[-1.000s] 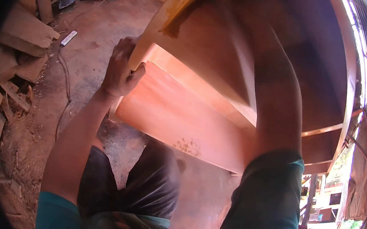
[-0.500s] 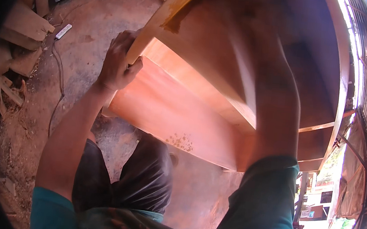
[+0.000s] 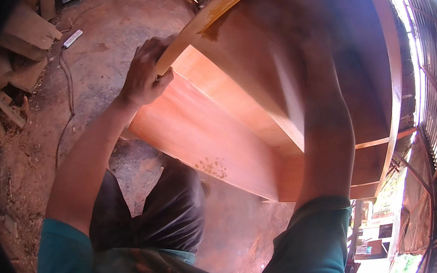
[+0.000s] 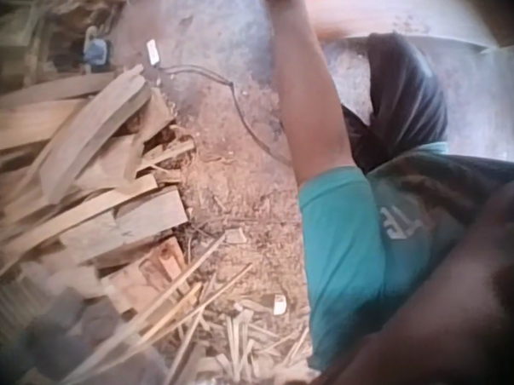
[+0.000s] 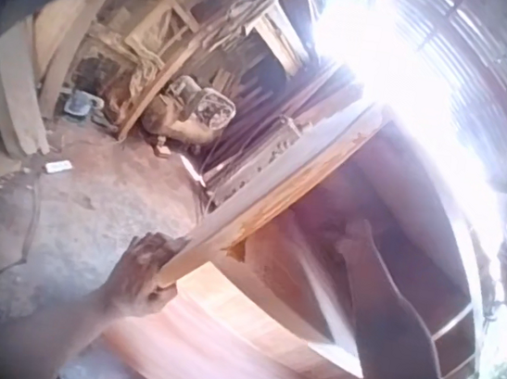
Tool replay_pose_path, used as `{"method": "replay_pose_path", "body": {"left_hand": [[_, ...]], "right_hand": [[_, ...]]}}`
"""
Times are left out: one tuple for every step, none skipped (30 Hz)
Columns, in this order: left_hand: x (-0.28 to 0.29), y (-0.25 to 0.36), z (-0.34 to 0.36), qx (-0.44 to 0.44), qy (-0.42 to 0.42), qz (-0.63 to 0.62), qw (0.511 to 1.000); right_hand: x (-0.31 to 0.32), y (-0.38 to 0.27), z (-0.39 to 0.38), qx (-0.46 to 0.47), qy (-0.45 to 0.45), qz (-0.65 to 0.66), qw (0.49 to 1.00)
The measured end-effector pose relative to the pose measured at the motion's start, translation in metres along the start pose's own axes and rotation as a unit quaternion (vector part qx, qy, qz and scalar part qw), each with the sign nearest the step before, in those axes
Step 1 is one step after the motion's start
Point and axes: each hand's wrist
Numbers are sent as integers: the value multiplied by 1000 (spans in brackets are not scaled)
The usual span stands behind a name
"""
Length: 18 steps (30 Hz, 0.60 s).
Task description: The person applies a liquid stain to the interior surfaces of a wooden shelf unit using a wide paintbrush, dipping the brush into a small container repeatedly.
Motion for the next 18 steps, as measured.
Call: {"method": "replay_pose_path", "body": {"left_hand": [[-5, 5, 2, 4, -4, -14, 1000], [14, -10, -8, 23, -23, 28, 999], [3, 0, 0, 14, -13, -3, 1000], [3, 0, 1, 8, -7, 1, 1000], [3, 0, 1, 3, -2, 6, 1000], [15, -11, -7, 14, -13, 34, 999], [18, -11, -9, 23, -18, 38, 999], [4, -2, -1, 20, -13, 8, 1000], [1, 0, 0, 19, -11, 1, 1000], [-2, 3, 1, 18, -3, -4, 1000], [4, -2, -2, 18, 0, 12, 1000], [5, -3, -4, 19, -3, 15, 1000], [6, -3, -5, 23, -8, 12, 1000], [9, -4, -4, 28, -10, 9, 1000], [8, -4, -4, 28, -12, 8, 1000], [8, -4, -5, 22, -8, 1, 1000], [5, 0, -2, 13, 1, -16, 1000], [3, 0, 0, 10, 2, -16, 1000]], "right_hand": [[-1, -6, 5, -1, 6, -19, 1000], [-57, 14, 14, -12, -9, 19, 1000], [-26, -4, 8, -7, 18, -19, 1000], [-19, -11, -1, -10, 36, -15, 999], [-5, -16, -12, -14, 60, -9, 998], [-18, -3, -25, -28, 67, 35, 997], [-8, 2, -36, -38, 86, 60, 994], [35, -7, -50, -44, 118, 54, 991], [50, -4, -62, -56, 132, 63, 988], [64, -2, -70, -64, 143, 70, 985], [60, 8, -72, -73, 141, 91, 983], [62, 9, -75, -78, 137, 92, 983], [62, 11, -73, -79, 129, 91, 984], [57, 7, -67, -75, 114, 88, 987], [52, 3, -60, -74, 99, 84, 989], [40, 0, -47, -82, 88, 92, 988], [35, -8, -33, -93, 84, 91, 988], [19, -8, -18, -119, 92, 107, 983]]}}
Point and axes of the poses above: each hand's wrist, its own z-axis towards the middle knuckle, its own x-axis out of the back of the hand, y = z × x, and after that the axes turned 2 degrees about x, right-handed
